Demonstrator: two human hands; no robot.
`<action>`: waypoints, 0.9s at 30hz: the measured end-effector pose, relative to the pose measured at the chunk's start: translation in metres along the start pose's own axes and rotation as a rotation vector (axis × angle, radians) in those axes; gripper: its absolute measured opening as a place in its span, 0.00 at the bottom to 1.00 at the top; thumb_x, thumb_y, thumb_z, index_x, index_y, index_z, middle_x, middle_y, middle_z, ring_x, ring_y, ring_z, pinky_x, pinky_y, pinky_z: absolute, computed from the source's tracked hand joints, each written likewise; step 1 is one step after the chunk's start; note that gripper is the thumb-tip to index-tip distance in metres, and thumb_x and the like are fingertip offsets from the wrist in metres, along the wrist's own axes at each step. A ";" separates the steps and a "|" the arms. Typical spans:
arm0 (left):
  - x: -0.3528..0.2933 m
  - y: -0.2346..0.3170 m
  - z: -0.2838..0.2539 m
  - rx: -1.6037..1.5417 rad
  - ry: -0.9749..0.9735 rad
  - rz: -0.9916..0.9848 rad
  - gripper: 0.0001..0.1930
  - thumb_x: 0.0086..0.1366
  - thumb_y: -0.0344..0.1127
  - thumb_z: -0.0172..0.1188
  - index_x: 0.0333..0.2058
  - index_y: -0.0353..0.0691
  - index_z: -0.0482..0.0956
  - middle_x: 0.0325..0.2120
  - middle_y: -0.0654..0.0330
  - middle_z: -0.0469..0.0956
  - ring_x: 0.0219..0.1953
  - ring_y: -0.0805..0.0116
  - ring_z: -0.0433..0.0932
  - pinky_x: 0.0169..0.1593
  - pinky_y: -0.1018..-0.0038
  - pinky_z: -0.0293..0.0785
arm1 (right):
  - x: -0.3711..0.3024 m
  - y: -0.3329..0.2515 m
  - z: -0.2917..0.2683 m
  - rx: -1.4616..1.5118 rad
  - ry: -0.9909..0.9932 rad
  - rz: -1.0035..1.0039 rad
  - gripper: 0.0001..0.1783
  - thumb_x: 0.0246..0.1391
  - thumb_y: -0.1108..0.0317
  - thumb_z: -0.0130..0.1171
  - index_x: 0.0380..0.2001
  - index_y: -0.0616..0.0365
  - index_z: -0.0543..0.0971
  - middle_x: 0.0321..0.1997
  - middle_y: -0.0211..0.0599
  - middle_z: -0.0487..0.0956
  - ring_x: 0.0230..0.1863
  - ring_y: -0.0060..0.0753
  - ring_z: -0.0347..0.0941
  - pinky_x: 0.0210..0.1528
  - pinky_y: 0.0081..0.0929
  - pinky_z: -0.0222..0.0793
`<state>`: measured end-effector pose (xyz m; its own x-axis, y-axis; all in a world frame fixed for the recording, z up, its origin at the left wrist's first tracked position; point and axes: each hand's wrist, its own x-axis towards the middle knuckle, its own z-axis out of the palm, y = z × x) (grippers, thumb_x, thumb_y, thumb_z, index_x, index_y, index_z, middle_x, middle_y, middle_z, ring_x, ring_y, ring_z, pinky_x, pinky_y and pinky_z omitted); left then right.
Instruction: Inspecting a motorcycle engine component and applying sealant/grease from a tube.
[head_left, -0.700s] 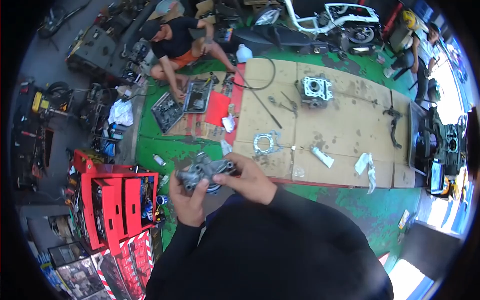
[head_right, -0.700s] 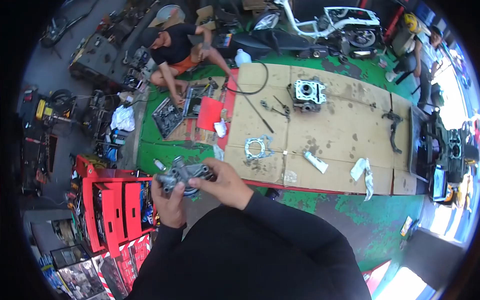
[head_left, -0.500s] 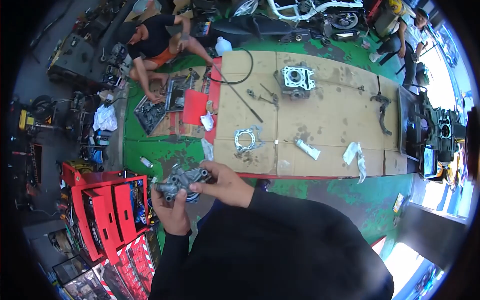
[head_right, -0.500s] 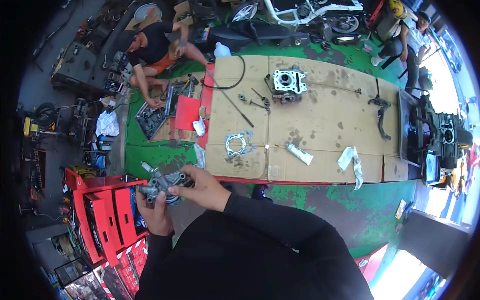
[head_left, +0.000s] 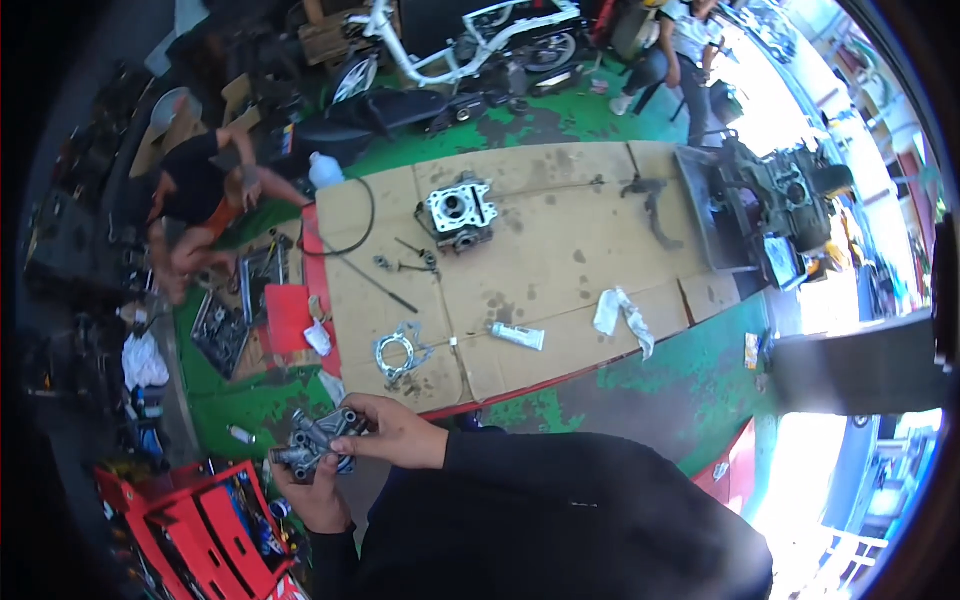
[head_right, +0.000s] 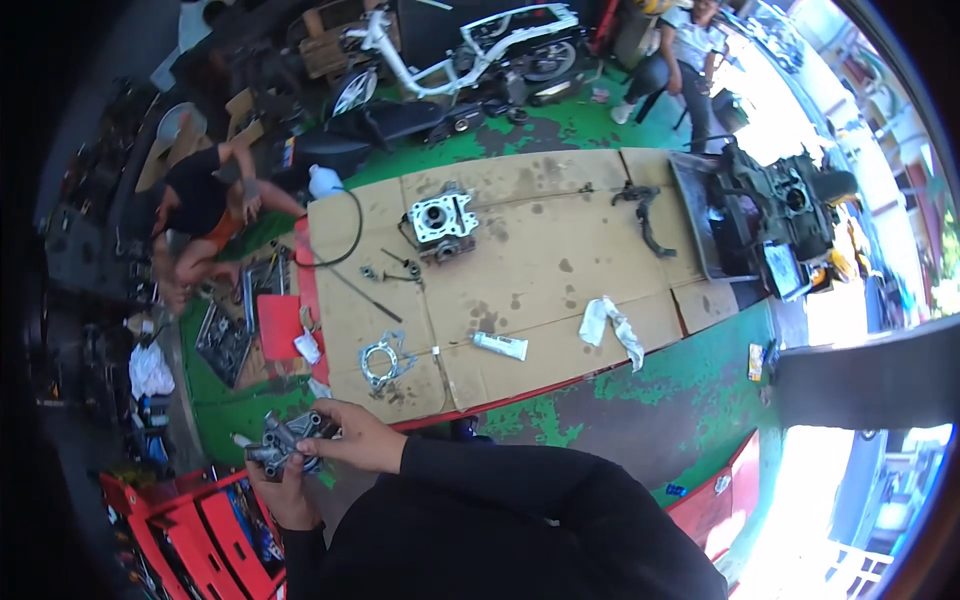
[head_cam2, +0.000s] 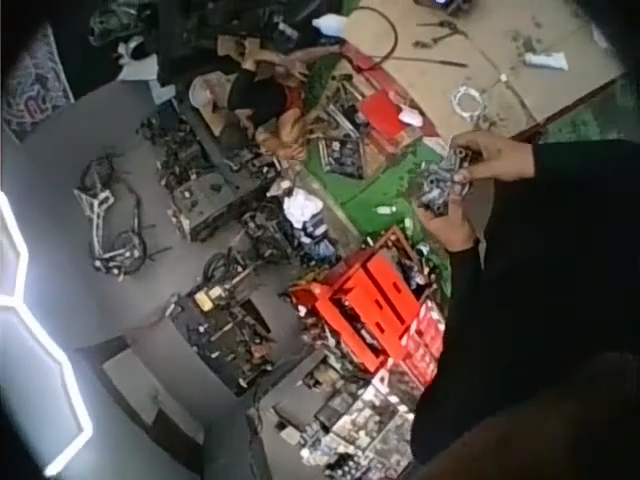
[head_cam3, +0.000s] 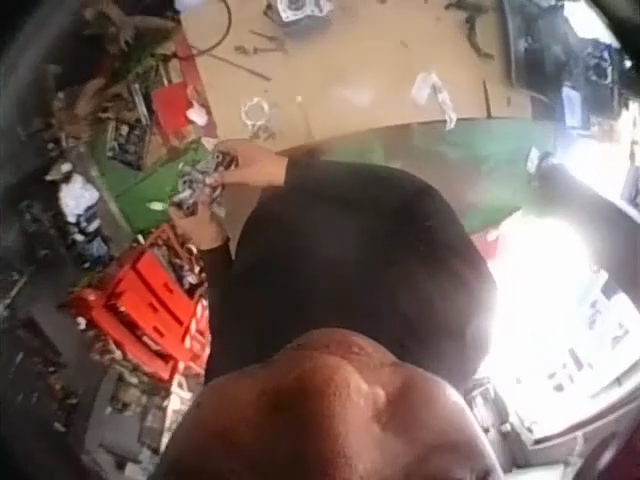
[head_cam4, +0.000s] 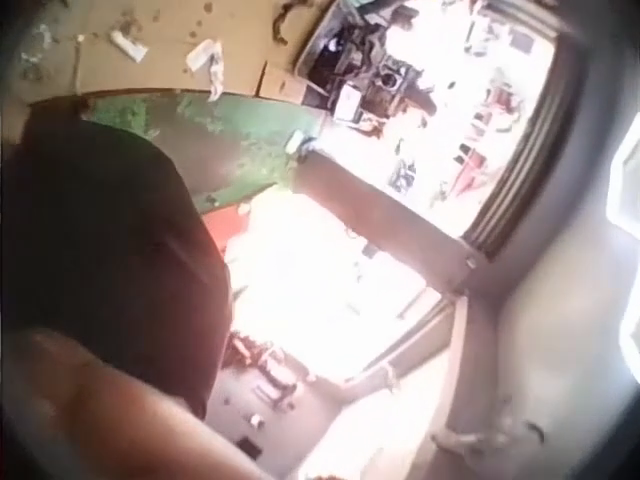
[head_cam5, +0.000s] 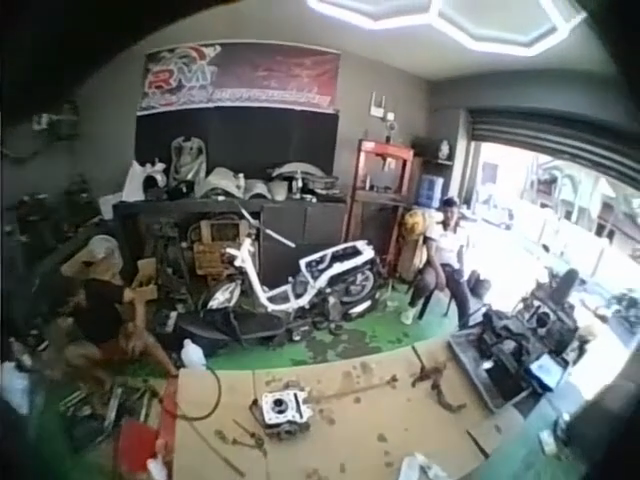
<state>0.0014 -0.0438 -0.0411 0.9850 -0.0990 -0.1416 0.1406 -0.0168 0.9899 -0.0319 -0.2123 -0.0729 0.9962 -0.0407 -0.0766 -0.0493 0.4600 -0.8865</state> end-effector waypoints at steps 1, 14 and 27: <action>0.004 0.000 0.005 0.003 -0.039 -0.009 0.31 0.52 0.23 0.67 0.55 0.35 0.67 0.45 0.56 0.75 0.42 0.67 0.76 0.51 0.75 0.70 | -0.003 -0.006 -0.003 -0.030 0.032 0.013 0.18 0.56 0.68 0.65 0.47 0.63 0.73 0.37 0.33 0.76 0.37 0.20 0.68 0.42 0.16 0.65; 0.021 0.003 0.085 -0.303 -0.407 -0.083 0.24 0.53 0.20 0.64 0.50 0.37 0.69 0.40 0.55 0.76 0.37 0.67 0.77 0.47 0.73 0.73 | -0.104 -0.032 -0.139 -0.178 0.539 0.062 0.24 0.60 0.64 0.60 0.56 0.66 0.72 0.40 0.39 0.82 0.37 0.23 0.76 0.41 0.17 0.70; -0.059 -0.051 0.196 -0.156 0.028 -0.241 0.30 0.57 0.21 0.60 0.59 0.37 0.65 0.46 0.52 0.76 0.41 0.63 0.78 0.48 0.70 0.75 | -0.036 -0.083 -0.599 -1.452 1.069 0.285 0.11 0.50 0.61 0.56 0.28 0.56 0.81 0.30 0.44 0.82 0.33 0.53 0.78 0.37 0.44 0.72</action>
<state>-0.0835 -0.2321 -0.0839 0.9232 -0.0831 -0.3753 0.3830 0.1168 0.9163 -0.1065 -0.7803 -0.2698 0.5075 -0.8616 0.0119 -0.7872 -0.4692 -0.4003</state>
